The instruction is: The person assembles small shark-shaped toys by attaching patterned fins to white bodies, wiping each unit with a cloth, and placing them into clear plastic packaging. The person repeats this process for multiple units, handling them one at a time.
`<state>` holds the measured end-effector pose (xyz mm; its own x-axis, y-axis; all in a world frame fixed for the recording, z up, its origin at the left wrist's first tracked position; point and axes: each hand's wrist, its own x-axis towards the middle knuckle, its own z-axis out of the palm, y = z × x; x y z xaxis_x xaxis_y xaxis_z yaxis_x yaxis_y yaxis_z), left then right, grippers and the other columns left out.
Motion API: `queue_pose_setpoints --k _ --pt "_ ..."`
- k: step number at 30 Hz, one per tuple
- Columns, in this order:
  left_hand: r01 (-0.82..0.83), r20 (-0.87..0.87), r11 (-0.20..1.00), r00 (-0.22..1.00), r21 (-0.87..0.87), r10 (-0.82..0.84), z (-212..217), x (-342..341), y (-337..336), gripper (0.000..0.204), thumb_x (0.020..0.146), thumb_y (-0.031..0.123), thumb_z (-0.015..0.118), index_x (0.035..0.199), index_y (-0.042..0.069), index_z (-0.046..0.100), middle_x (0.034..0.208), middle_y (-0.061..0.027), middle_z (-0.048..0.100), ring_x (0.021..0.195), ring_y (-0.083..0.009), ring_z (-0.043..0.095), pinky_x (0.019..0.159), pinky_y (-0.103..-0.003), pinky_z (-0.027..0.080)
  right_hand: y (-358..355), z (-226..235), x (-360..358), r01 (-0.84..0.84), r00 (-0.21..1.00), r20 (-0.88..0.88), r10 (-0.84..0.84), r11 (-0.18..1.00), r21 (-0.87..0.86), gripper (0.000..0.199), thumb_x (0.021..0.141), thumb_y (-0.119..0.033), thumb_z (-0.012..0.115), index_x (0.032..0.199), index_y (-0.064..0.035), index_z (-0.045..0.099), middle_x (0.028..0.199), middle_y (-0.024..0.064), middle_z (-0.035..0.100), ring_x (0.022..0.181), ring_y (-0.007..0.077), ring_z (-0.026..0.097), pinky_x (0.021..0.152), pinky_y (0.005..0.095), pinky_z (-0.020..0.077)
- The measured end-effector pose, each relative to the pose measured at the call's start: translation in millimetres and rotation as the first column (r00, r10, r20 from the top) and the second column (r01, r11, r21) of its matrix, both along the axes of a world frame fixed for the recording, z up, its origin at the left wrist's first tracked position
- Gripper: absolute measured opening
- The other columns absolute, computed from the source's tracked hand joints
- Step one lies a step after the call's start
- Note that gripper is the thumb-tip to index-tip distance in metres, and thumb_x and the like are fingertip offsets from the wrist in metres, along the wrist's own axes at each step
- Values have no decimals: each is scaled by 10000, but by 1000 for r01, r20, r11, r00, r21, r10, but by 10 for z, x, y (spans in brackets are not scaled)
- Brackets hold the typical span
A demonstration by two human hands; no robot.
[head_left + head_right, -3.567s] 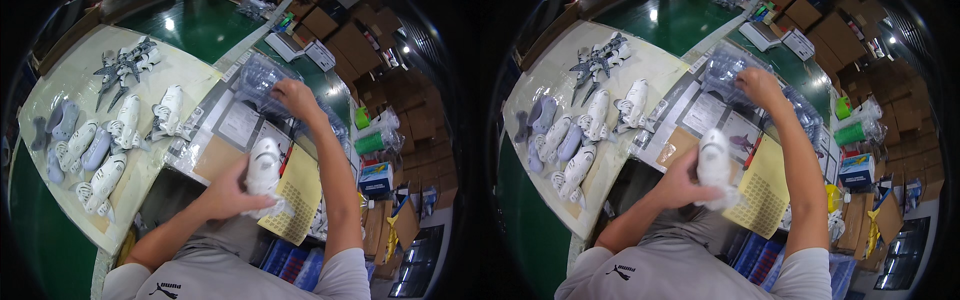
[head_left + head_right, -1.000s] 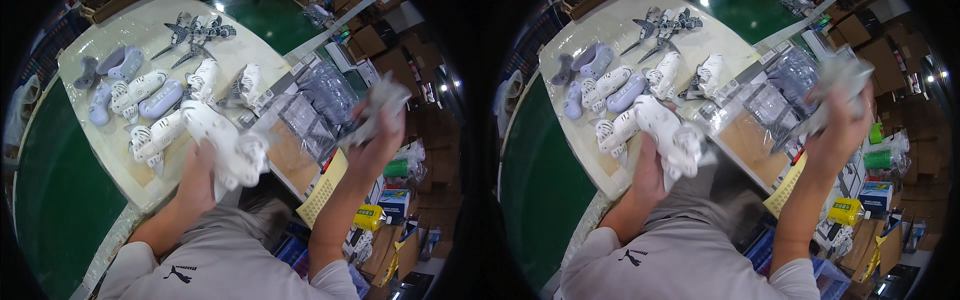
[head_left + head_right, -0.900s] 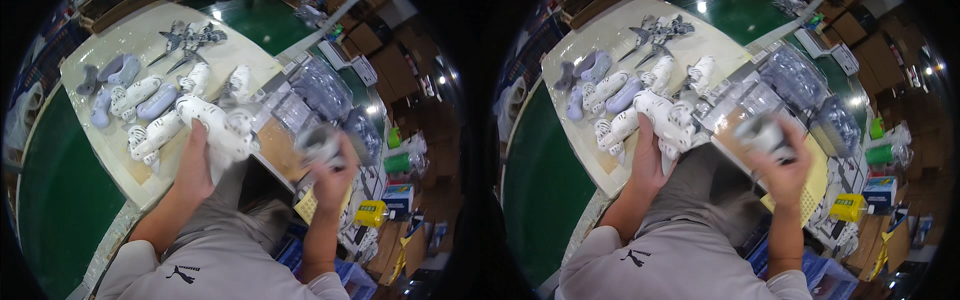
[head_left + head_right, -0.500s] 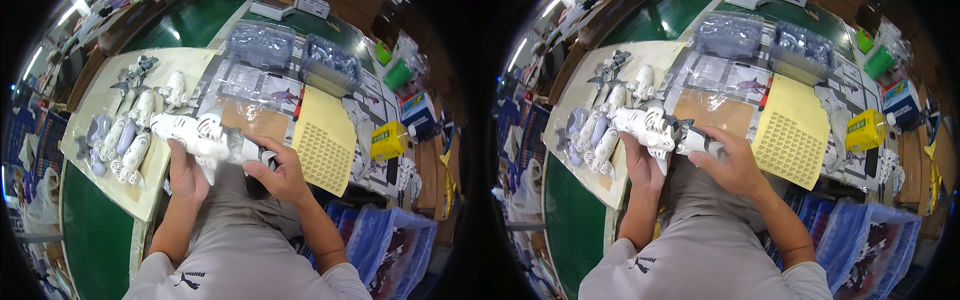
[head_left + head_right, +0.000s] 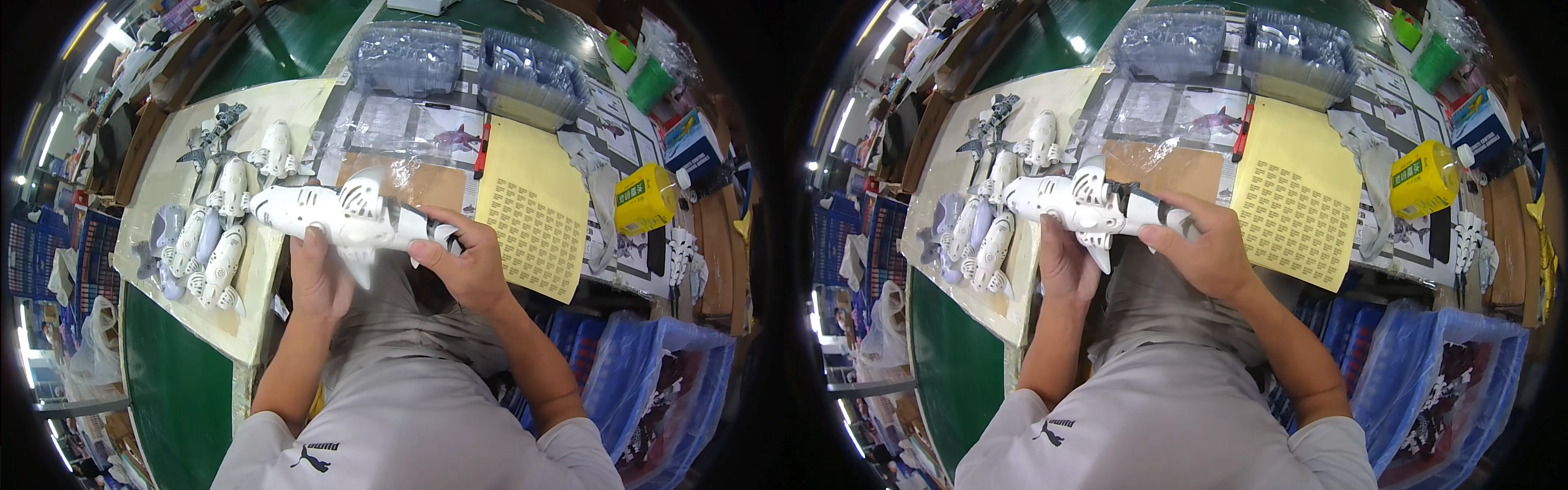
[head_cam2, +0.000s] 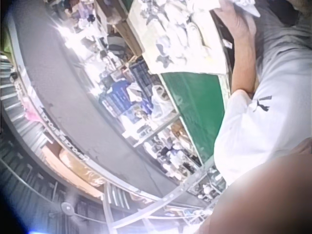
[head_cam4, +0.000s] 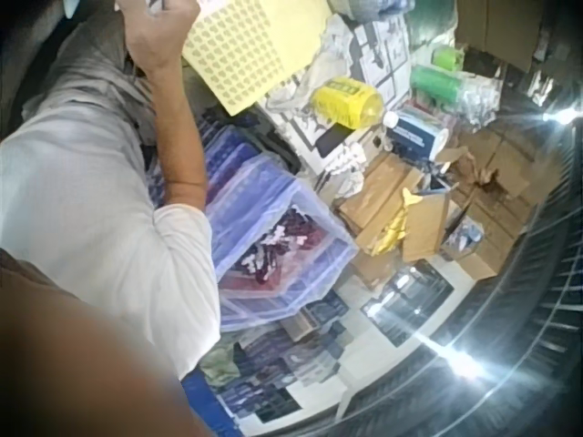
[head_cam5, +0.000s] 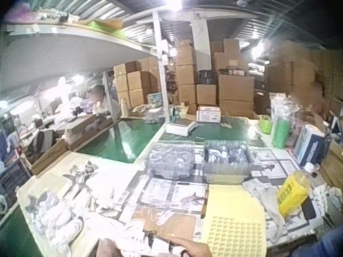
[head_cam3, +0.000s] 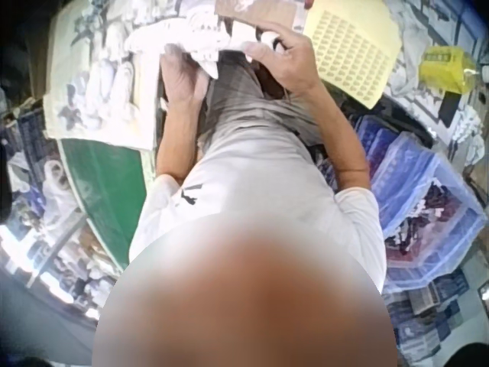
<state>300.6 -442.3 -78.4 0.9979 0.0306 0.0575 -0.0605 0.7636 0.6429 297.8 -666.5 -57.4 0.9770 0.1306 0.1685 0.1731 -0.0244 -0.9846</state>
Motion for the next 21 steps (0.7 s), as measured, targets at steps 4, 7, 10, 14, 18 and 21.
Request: queue_pose_setpoints --k 4,7,10,14,18,21 --pt "74 -81 966 995 249 -55 454 10 258 689 895 175 875 1494 69 552 1306 -148 711 1163 -266 724 1015 -435 602 -225 168 45 -12 987 -158 30 993 113 385 942 -132 823 1286 16 735 975 58 780 855 86 705 759 245 564" --pt "482 -338 466 869 742 -361 708 -29 445 920 706 175 994 1509 19 573 1338 -131 705 1166 -237 715 1008 -369 573 -391 215 60 -164 986 2 165 980 -113 415 896 -167 865 1243 27 746 1049 69 773 905 116 703 807 273 561" --pt "213 -134 70 802 975 -582 632 -111 417 1095 700 277 1015 1602 -9 463 1254 -167 738 1149 -264 725 999 -377 565 -397 260 98 -316 916 124 382 876 -364 424 861 -203 887 1219 -8 771 1092 90 791 973 159 723 905 314 564" --pt "314 -139 916 948 250 -287 549 -100 498 834 785 269 914 1483 -18 557 1234 -256 726 1033 -363 762 849 -440 646 -624 540 413 151 971 154 -181 971 186 367 1155 -251 507 1199 45 719 1114 128 761 930 146 679 797 288 559" --pt "118 27 635 977 763 -214 907 -19 735 773 787 75 878 1480 -42 557 1194 -132 731 1005 -183 725 882 -345 604 -840 710 222 478 779 390 -491 868 136 346 1149 -226 523 1124 73 694 963 125 721 796 154 647 727 291 518" --pt "209 -33 498 940 842 -340 1070 7 565 1041 762 122 932 1659 38 409 1294 -90 708 1148 -163 663 1028 -315 508 -679 753 -68 246 730 678 -86 958 -144 200 1021 -129 709 1050 69 720 974 164 733 812 230 697 724 330 549"
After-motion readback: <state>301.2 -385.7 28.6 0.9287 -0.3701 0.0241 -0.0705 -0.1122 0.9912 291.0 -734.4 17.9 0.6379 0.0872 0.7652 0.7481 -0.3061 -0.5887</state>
